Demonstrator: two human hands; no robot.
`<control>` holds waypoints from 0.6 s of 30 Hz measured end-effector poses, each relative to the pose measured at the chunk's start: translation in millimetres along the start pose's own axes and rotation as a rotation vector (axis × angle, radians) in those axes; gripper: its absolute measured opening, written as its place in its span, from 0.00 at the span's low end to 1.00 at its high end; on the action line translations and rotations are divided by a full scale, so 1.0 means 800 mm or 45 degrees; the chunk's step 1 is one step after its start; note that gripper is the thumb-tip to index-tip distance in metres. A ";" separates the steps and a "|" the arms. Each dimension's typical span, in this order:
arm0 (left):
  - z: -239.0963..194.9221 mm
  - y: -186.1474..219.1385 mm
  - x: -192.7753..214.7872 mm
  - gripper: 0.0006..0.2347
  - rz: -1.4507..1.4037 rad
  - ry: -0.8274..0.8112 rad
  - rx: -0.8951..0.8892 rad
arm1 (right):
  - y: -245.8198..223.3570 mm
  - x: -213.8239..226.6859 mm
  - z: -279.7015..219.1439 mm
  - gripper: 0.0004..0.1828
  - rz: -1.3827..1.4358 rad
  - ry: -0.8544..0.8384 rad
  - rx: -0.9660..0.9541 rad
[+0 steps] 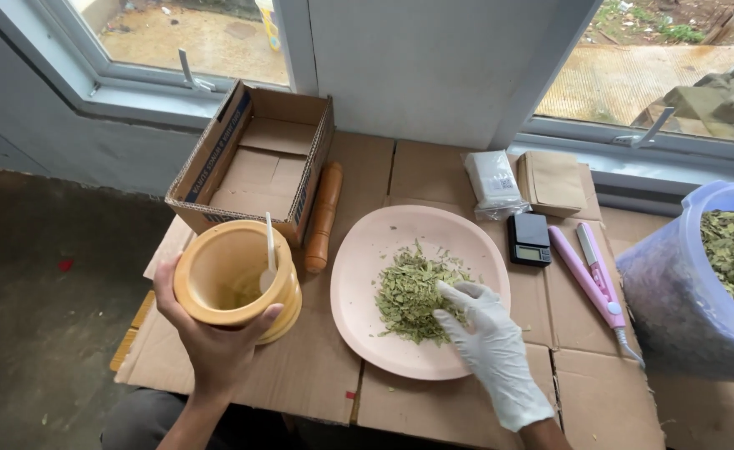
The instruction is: The person uses a wooden pestle to grind dried green leaves in a mortar. They then pour the ground leaves onto a pink plate and use a white plastic spoon to spread and mix the contents.
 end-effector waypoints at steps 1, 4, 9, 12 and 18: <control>0.000 0.004 0.003 0.55 0.000 -0.002 0.003 | 0.006 -0.011 0.001 0.28 -0.001 -0.003 -0.003; 0.012 0.024 0.004 0.55 -0.093 -0.074 0.067 | 0.003 -0.024 0.002 0.33 0.032 -0.118 0.127; -0.111 -0.050 0.012 0.52 0.332 0.106 -0.366 | 0.007 0.003 -0.014 0.20 0.120 0.351 0.022; -0.115 -0.025 -0.025 0.32 0.457 -0.149 -0.743 | 0.023 0.004 -0.030 0.21 0.234 0.331 -0.143; -0.104 0.027 -0.061 0.16 0.192 -0.310 -1.016 | 0.045 0.025 -0.043 0.27 0.172 0.329 -0.127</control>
Point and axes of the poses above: each hand's wrist, its own z-axis towards the middle knuckle, its own x-axis out of the back of the hand, y = z × x, the point moved 1 cm from there along z, towards the middle knuckle, and after that the axes turned 6 degrees about -x, right-handed, at the moved point
